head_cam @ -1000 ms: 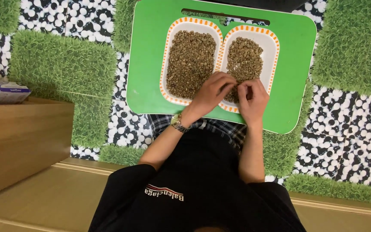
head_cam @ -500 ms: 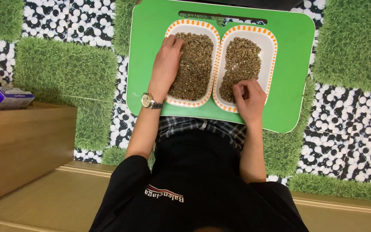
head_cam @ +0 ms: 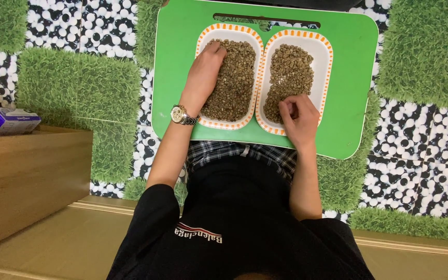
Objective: Manual sorting of green coffee beans in trays to identify and remove defects.
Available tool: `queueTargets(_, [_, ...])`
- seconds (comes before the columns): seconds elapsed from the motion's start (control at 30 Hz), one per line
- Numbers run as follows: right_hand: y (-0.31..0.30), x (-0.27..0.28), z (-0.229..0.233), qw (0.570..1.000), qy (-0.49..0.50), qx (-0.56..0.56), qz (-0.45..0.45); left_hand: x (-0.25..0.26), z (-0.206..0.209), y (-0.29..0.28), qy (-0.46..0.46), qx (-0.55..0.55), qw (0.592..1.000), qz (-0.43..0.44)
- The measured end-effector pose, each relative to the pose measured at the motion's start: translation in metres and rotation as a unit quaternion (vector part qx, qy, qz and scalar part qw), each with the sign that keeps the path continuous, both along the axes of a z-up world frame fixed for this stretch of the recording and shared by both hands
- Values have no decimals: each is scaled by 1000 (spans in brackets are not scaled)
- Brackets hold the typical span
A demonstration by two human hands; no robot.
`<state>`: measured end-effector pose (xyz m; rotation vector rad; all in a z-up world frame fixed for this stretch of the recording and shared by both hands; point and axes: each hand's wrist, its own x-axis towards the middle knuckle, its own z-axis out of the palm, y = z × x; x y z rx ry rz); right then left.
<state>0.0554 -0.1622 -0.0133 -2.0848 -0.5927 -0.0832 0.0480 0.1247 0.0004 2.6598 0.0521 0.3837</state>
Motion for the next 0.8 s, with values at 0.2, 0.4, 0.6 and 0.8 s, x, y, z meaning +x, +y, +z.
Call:
queueTargets(0.2, [-2, 2, -6, 1000, -26, -14, 1, 2, -7, 5, -39, 37, 999, -4])
queueTargets(0.4, [1, 0, 3, 1000, -8, -5, 0, -7, 12, -2, -35, 13, 999, -4])
queueTargets(0.6, [-11, 14, -32, 994, -94, 35, 49, -17, -44, -16, -112, -44, 990, -75])
queueTargets(0.8, [-13, 19, -38, 994, -87, 15, 71, -32, -110, -88, -191, -64, 977, -74])
